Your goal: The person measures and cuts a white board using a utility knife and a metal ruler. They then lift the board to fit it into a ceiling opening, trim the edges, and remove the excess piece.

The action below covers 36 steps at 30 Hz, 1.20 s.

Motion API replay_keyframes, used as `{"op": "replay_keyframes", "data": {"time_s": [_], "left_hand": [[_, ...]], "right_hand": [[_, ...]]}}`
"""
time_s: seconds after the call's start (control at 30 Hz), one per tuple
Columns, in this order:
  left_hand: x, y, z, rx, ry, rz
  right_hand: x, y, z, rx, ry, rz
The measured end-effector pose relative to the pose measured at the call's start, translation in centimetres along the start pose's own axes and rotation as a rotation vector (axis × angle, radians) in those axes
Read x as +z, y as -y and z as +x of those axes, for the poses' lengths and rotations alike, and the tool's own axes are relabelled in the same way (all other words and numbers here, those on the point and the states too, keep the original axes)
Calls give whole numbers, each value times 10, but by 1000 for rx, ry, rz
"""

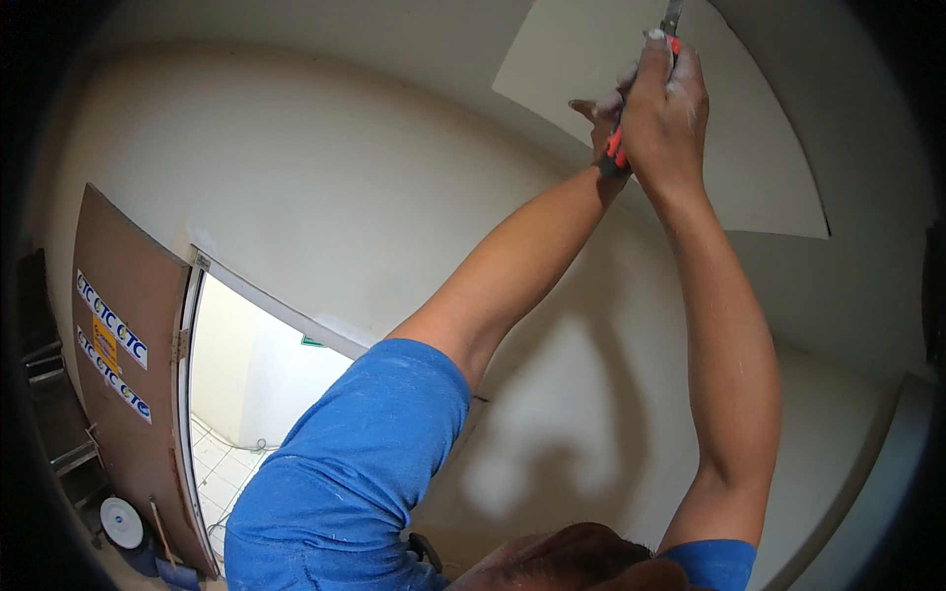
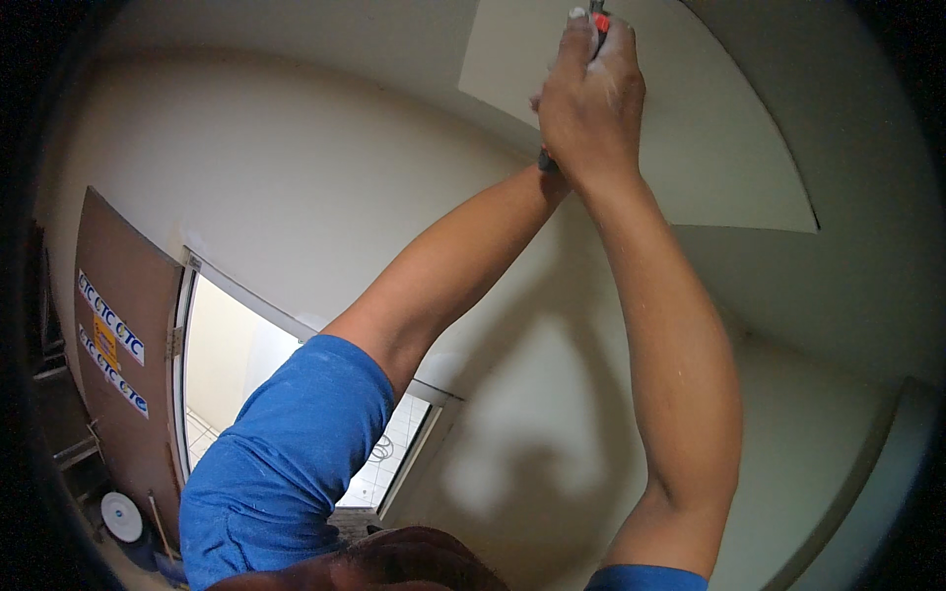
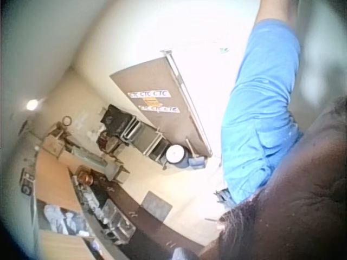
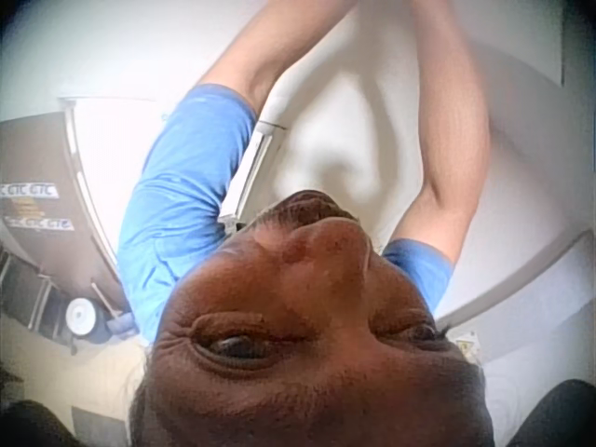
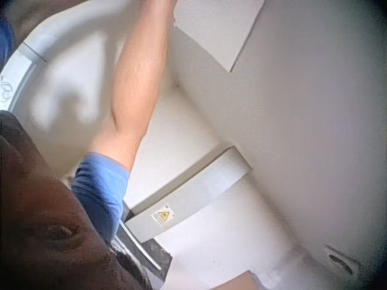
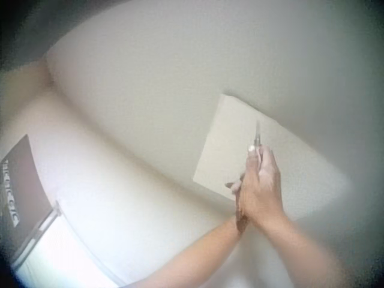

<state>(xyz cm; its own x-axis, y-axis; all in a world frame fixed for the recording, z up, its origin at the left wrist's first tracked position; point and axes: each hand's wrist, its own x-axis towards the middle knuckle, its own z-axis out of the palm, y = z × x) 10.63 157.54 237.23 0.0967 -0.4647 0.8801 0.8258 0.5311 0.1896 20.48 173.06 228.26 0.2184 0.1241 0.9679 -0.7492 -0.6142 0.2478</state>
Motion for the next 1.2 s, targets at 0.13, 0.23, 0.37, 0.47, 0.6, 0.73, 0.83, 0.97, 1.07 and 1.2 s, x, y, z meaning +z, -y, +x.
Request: {"op": "replay_keyframes", "data": {"time_s": [0.13,0.23,0.37,0.47,0.6,0.73,0.83,0.97,1.07,1.2], "left_hand": [[-1,-4,-3,-15,23,6],[1,-8,2,-22,25,9],[4,-7,1,-29,23,-5],[2,-5,2,-33,7,-10],[1,-6,0,-32,-1,-18],[2,-15,-15,-44,10,-44],[-15,-10,-20,-74,-16,-9],[-27,-13,-28,-94,-37,30],[-18,-29,-26,-77,-44,51],[-10,-41,-29,-96,-72,109]], "right_hand": [[21,12,15,5,-34,-5],[31,34,12,84,-36,-72],[34,20,18,-48,-45,-163],[42,15,25,-34,-79,-162],[49,17,27,-36,-148,-296],[76,-68,49,-416,174,-1222],[77,-73,24,-519,454,-1456],[49,-63,-3,-163,35,-646],[6,-70,9,-156,-135,-447],[-51,-40,-6,13,-343,180]]}}
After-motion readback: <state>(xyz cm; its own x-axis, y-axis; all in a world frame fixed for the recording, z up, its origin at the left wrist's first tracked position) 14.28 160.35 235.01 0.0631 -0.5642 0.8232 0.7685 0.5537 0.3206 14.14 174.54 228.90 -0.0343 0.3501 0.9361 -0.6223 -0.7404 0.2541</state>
